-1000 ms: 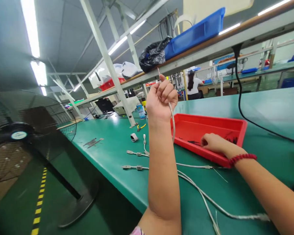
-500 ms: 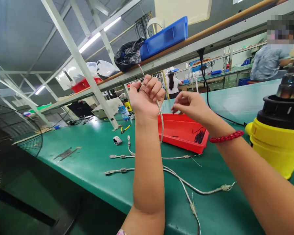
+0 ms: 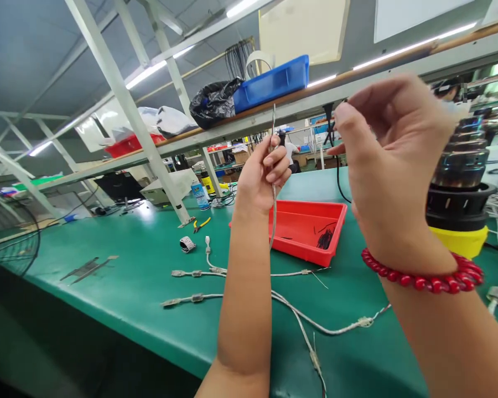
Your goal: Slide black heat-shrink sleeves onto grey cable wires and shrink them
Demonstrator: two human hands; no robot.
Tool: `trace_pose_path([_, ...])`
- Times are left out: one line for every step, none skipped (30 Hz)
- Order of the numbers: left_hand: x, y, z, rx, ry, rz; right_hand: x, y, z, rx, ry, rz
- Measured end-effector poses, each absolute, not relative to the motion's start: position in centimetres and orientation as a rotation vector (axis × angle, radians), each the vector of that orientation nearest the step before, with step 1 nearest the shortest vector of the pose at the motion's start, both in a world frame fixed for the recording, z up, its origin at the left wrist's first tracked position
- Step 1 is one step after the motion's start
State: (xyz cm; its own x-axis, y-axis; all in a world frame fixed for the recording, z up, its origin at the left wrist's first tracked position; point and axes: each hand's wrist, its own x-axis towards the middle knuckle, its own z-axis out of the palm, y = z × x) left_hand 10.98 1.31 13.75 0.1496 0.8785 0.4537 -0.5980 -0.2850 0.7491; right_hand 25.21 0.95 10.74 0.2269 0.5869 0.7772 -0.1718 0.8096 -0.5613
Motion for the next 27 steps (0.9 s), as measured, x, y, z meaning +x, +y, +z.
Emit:
trace_pose_path([10.9,1.2,13.8,1.179,0.328,1.439,24.9,1.3,11.0,-0.411,-1.194,0.485])
trace_pose_path([10.8,1.1,13.8,1.230,0.319,1.375,24.7,1.7,11.2,-0.431,-1.167,0.455])
trace_pose_path([10.7,1.0,13.9,1.287,0.311,1.299,24.5,2.1,11.3,-0.459,-1.164,0.465])
trace_pose_path([10.6,0.8,13.9,1.346,0.306,1.219,24.4,2.6,11.3,-0.491,-1.170,0.513])
trace_pose_path([10.5,0.7,13.8,1.393,0.309,1.148,24.3,3.1,11.3,-0.519,-1.165,0.574])
trace_pose_path([10.5,0.6,13.8,1.421,0.320,1.099,24.3,3.4,11.2,-0.541,-1.150,0.641])
trace_pose_path([10.5,0.5,13.8,1.428,0.335,1.074,24.2,3.7,11.2,-0.550,-1.132,0.709])
trace_pose_path([10.6,0.4,13.7,1.420,0.345,1.067,24.2,3.9,11.1,-0.540,-1.115,0.774])
trace_pose_path([10.8,0.3,13.7,1.402,0.351,1.072,24.2,4.0,11.2,-0.510,-1.095,0.828])
trace_pose_path([11.0,0.3,13.6,1.376,0.352,1.088,24.2,4.0,11.2,-0.465,-1.076,0.864])
trace_pose_path([11.2,0.4,13.6,1.348,0.347,1.110,24.2,3.9,11.3,-0.417,-1.066,0.885])
trace_pose_path([11.5,0.4,13.5,1.320,0.338,1.136,24.3,3.7,11.4,-0.374,-1.068,0.892])
trace_pose_path([11.8,0.5,13.5,1.290,0.333,1.164,24.4,3.5,11.5,-0.337,-1.080,0.890])
trace_pose_path([12.1,0.6,13.5,1.259,0.337,1.192,24.6,3.2,11.6,-0.309,-1.101,0.882])
trace_pose_path([12.4,0.7,13.5,1.229,0.351,1.216,24.7,2.9,11.7,-0.293,-1.134,0.873])
trace_pose_path([12.7,0.7,13.5,1.205,0.367,1.233,24.9,2.6,11.8,-0.285,-1.167,0.861])
trace_pose_path([12.9,0.8,13.5,1.191,0.372,1.242,25.1,2.3,11.9,-0.279,-1.186,0.850])
trace_pose_path([13.2,0.8,13.5,1.193,0.355,1.232,25.2,2.0,12.0,-0.275,-1.194,0.842])
trace_pose_path([13.3,0.8,13.5,1.210,0.316,1.209,25.2,1.8,12.0,-0.275,-1.192,0.836])
trace_pose_path([13.5,0.8,13.5,1.241,0.263,1.175,25.3,1.7,12.1,-0.277,-1.184,0.830])
trace_pose_path([13.6,0.8,13.4,1.278,0.211,1.140,25.2,1.6,12.2,-0.278,-1.162,0.822])
trace_pose_path([13.6,0.8,13.4,1.314,0.179,1.110,25.2,1.5,12.3,-0.273,-1.130,0.810])
trace_pose_path([13.7,0.9,13.3,1.340,0.176,1.094,25.1,1.6,12.3,-0.269,-1.097,0.795])
trace_pose_path([13.7,1.0,13.2,1.355,0.199,1.087,25.0,1.6,12.3,-0.261,-1.064,0.776])
trace_pose_path([13.7,1.2,13.1,1.358,0.233,1.085,24.9,1.7,12.3,-0.252,-1.033,0.760])
trace_pose_path([13.8,1.4,12.9,1.357,0.259,1.072,24.8,1.9,12.3,-0.242,-1.006,0.747])
trace_pose_path([13.8,1.7,12.8,1.352,0.269,1.056,24.7,2.0,12.2,-0.241,-0.992,0.739])
